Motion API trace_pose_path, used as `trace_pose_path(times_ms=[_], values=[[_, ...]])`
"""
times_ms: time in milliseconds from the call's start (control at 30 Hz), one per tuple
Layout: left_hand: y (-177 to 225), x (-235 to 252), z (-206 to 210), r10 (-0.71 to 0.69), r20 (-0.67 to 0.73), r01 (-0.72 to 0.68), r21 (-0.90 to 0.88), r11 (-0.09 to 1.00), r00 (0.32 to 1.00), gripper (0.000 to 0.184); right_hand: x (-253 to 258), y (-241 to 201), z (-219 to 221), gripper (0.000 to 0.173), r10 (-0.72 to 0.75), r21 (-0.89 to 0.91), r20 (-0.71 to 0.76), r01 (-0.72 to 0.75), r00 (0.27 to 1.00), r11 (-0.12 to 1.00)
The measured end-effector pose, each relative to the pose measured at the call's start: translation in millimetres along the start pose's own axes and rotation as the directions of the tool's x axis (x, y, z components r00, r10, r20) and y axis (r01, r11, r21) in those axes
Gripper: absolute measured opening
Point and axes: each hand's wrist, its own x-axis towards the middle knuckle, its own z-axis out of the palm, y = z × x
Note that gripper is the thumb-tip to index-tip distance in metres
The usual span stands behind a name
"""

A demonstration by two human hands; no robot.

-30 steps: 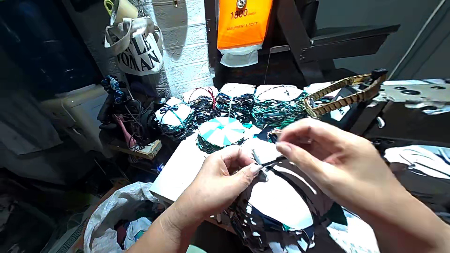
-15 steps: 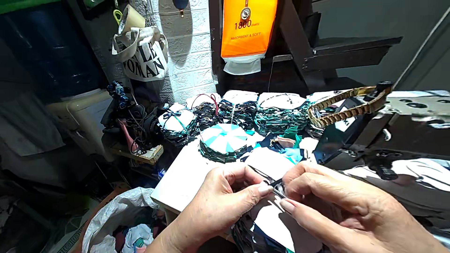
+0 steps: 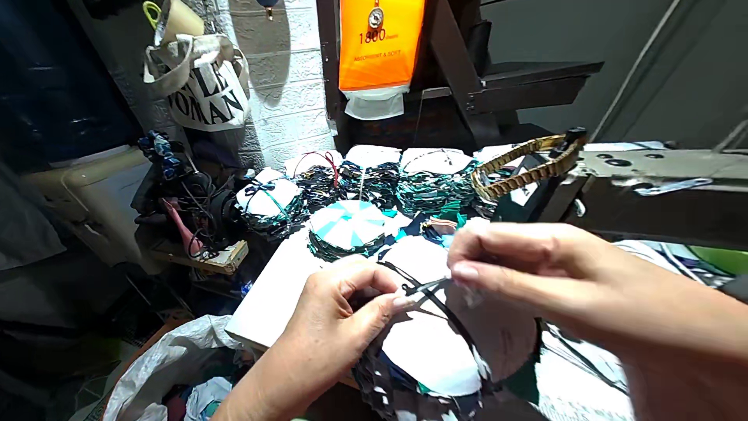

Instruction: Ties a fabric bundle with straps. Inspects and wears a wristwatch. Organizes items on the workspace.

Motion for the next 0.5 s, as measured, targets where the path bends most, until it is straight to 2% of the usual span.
trace_pose_path(times_ms=[100,167,267,367,433,500], values=[[-5,-2,-6,0.11,-0.04,-0.101,0.178,0.979,0.993,0.004,10,15,17,0.015,0.094,0.398,-0.034,-0.073,0.995,0.914],[-6,-6,-14,0.142,-0.03,-0.128,0.277,0.952,0.989,0.007,10,22,23,0.018,0.117,0.537,-0.05,-0.072,0.992,0.841],[-8,-15,-30,0.099,0.056,-0.112,0.316,0.942,0.993,0.01,8,19,23,0.02,0.143,0.579,-0.047,-0.089,0.989,0.811],[-11,-20,-42,0.101,0.113,-0.131,0.292,0.948,0.988,0.014,12,19,19,0.02,0.098,0.593,0.004,-0.081,0.995,0.801],[-14,-19,-49,0.14,0.128,-0.165,0.218,0.962,0.982,0.015,15,22,16,0.019,0.049,0.623,0.036,-0.061,0.998,0.78],[-16,-16,-52,0.158,0.122,-0.166,0.057,0.984,0.98,0.019,18,23,13,0.019,0.011,0.629,0.069,-0.052,0.998,0.776]])
